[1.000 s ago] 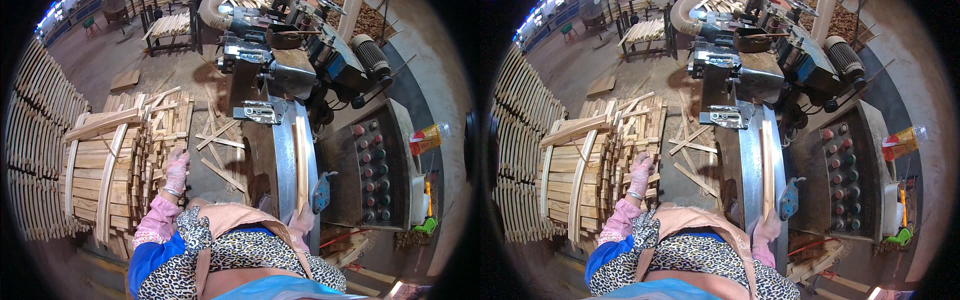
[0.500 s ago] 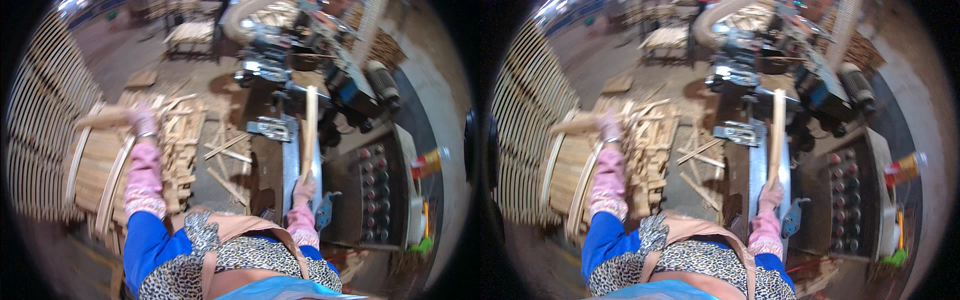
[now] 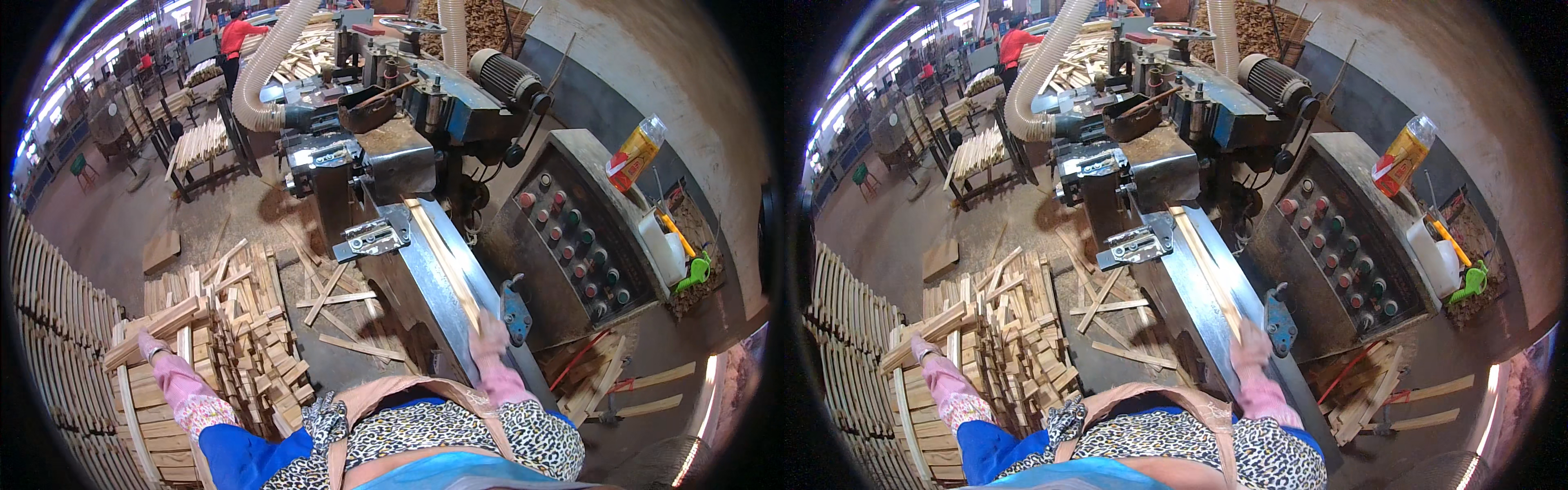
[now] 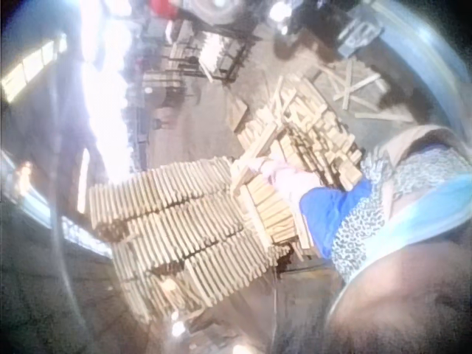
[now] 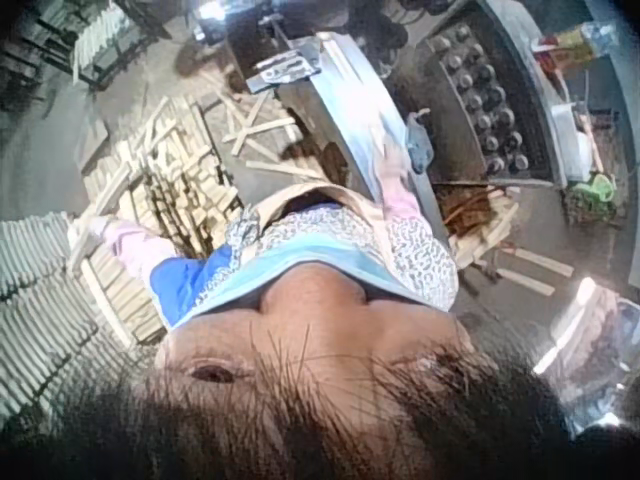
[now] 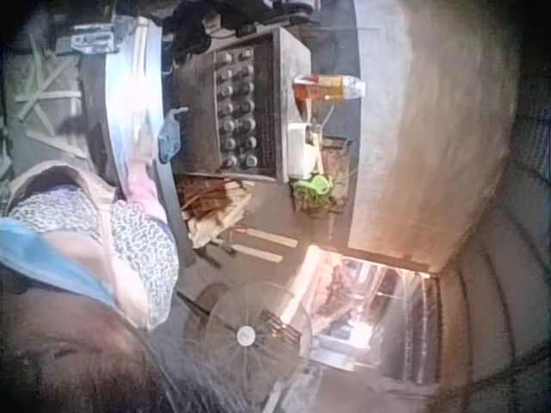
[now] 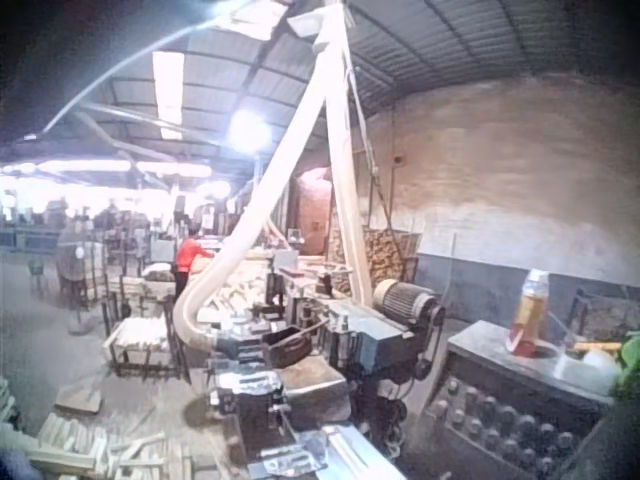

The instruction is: The person processes wooden slats through a woodworking machine. They pick up individual slats from a large stack, feed them into the machine one by one, and place the finished pieces onto a growing pile on a pallet.

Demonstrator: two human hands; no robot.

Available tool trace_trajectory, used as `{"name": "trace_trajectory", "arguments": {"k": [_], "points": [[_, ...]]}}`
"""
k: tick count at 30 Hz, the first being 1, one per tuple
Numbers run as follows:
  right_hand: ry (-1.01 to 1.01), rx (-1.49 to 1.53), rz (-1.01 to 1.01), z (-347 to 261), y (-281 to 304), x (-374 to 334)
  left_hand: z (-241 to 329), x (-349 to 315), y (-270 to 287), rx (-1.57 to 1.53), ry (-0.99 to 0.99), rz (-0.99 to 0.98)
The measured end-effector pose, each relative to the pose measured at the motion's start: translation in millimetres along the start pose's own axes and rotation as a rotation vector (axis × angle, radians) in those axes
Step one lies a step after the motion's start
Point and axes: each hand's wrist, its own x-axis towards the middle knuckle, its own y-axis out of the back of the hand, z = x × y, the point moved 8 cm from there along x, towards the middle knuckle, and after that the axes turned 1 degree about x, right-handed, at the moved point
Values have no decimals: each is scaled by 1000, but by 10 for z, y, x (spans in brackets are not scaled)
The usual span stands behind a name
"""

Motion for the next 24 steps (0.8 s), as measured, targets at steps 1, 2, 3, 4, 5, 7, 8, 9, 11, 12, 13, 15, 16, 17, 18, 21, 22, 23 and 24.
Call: {"name": "trace_trajectory", "arguments": {"k": [1, 2, 3, 4, 5, 7, 8, 9, 11, 12, 13, 15, 16, 17, 18, 21, 22, 23, 24], "points": [[-18, -12, -49, -64, -115, 277, -137, -148, -138, 16, -11, -43], [4, -32, -102, -96, -193, 458, -173, -322, -214, 14, -45, -85], [23, -46, -155, -141, -280, 590, -160, -561, -312, 6, -87, -141], [36, -67, -209, -152, -355, 713, -170, -925, -451, 9, -126, -209], [74, -45, -204, -287, -423, 912, 1, -980, -337, -53, -208, -287], [68, -83, -213, -260, -550, 1077, -71, -2331, -738, 103, -389, -383], [110, -73, -189, -385, -667, 1221, -35, -2602, -754, 58, -442, -415], [139, -73, -163, -478, -769, 1343, -78, -2795, -845, 17, -489, -462], [11, 12, -153, -676, -883, 1557, -375, -3283, -1159, 44, -480, -661], [-240, 281, -405, -696, -1118, 1629, -616, -3902, -1363, 53, -416, -666], [-200, 799, -319, -1105, -1083, 1472, -810, -4430, -1420, 54, -360, -647], [564, 852, -294, -2563, -232, 1235, -1231, -4528, -1474, 54, -388, -731], [683, 832, -216, -2895, 283, 1050, -1473, -4714, -1462, 39, -344, -771], [784, 795, -125, -2987, 597, 863, -1763, -4988, -1496, 29, -289, -833], [613, 792, -231, -2792, 503, 842, -2034, -5252, -1573, 129, -330, -993], [241, 689, -403, -2122, 428, 594, -2540, -5793, -1525, 323, -225, -1490], [206, 789, -321, -1733, 335, 456, -2632, -5774, -1460, 364, -234, -1505], [147, 612, -321, -1254, 132, 192, -2762, -5620, -1320, 406, -249, -1491], [96, 522, -270, -1098, 480, 39, -2828, -5361, -1142, 454, -265, -1436]]}}
